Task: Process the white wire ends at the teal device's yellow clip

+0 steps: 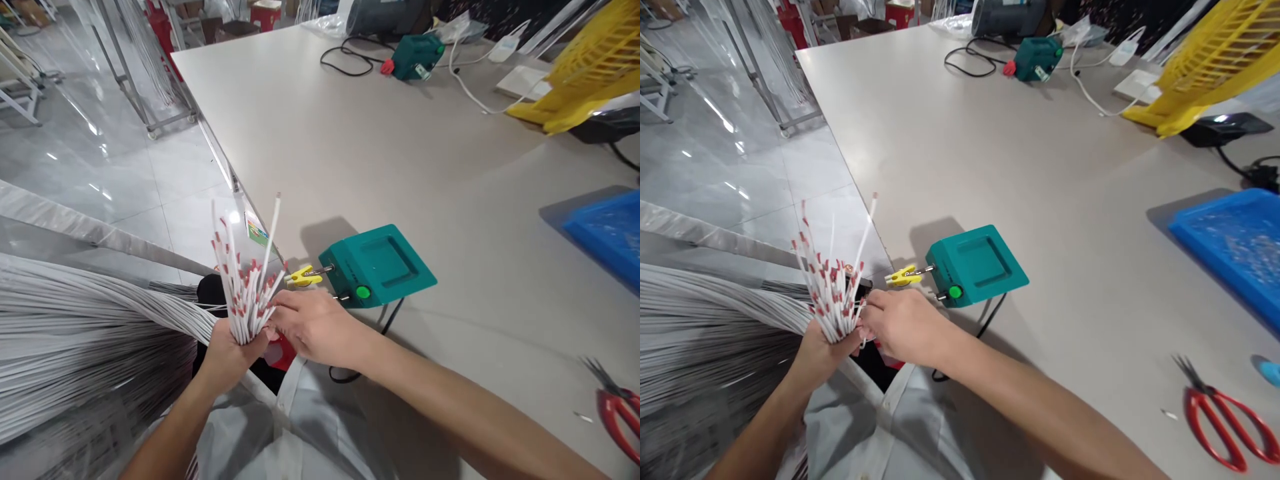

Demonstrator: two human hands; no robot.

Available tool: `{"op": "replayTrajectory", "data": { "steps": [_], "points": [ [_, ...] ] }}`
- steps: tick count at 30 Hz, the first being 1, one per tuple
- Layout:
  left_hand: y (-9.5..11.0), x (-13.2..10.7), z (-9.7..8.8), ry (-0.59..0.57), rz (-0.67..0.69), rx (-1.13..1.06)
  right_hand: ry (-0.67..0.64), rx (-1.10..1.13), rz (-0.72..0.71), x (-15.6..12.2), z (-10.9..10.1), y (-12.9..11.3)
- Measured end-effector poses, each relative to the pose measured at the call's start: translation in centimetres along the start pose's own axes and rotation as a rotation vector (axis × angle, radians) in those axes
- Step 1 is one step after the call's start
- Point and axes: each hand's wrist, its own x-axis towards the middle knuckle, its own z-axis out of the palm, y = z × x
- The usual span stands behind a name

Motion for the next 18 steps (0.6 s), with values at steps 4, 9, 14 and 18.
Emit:
{"op": "replayTrajectory", "data": {
  "steps": [4, 9, 14, 18],
  "points": [
    [-0.1, 0.2, 0.0, 0.000, -0.008, -0.046, -0.098, -0.233, -0.046, -0.3, -0.3, -0.2],
    [-1.1, 0.6, 0.3, 0.154, -0.031, -0.254, -0.193, -0.187, 0.214, -1.2, -0.7, -0.8],
    [-0.6, 0.7, 0.7, 0.134, -0.064, -0.239, 0.017, 0.116, 0.372, -1.1, -1.0, -0.6],
    [0.2, 0.6, 1.3, 0.088, -0.049, -0.127, 0.016, 0.106, 0.218, -0.5, -0.6, -0.3]
  ]
}}
